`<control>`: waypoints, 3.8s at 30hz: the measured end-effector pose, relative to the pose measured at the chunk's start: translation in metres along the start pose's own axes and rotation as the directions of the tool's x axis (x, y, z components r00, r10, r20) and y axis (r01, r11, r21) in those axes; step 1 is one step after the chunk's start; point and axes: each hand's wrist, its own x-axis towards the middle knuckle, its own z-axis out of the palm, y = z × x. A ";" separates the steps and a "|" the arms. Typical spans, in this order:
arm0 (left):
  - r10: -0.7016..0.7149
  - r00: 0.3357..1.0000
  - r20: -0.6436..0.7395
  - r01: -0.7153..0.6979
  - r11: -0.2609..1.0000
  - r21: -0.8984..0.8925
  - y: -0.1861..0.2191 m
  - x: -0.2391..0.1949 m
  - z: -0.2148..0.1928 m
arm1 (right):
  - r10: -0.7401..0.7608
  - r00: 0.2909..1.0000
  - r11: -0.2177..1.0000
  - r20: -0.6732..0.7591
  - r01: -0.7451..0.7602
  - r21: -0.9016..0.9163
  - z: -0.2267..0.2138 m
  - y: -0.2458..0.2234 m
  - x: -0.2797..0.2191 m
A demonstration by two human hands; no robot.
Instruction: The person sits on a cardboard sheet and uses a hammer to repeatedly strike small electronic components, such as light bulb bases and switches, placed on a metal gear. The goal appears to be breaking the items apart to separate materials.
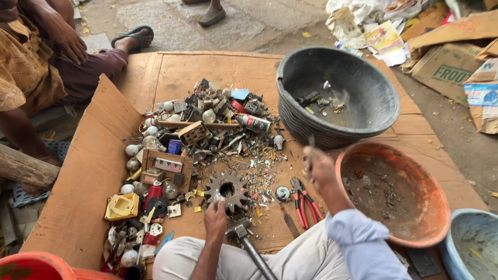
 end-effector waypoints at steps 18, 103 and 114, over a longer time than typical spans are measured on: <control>0.404 0.889 -0.213 -0.260 0.831 0.492 0.000 -0.043 -0.017 | 0.260 0.920 0.938 0.294 -0.169 -0.303 0.013 0.193 -0.073; 0.059 0.954 0.292 0.117 0.827 -0.549 0.006 0.044 -0.066 | 0.337 0.719 0.649 0.608 -0.645 0.403 0.103 0.220 -0.047; -0.099 0.994 0.054 0.113 0.898 -0.426 -0.017 0.068 -0.061 | 0.418 0.852 0.877 0.316 -0.469 0.104 0.095 0.212 -0.007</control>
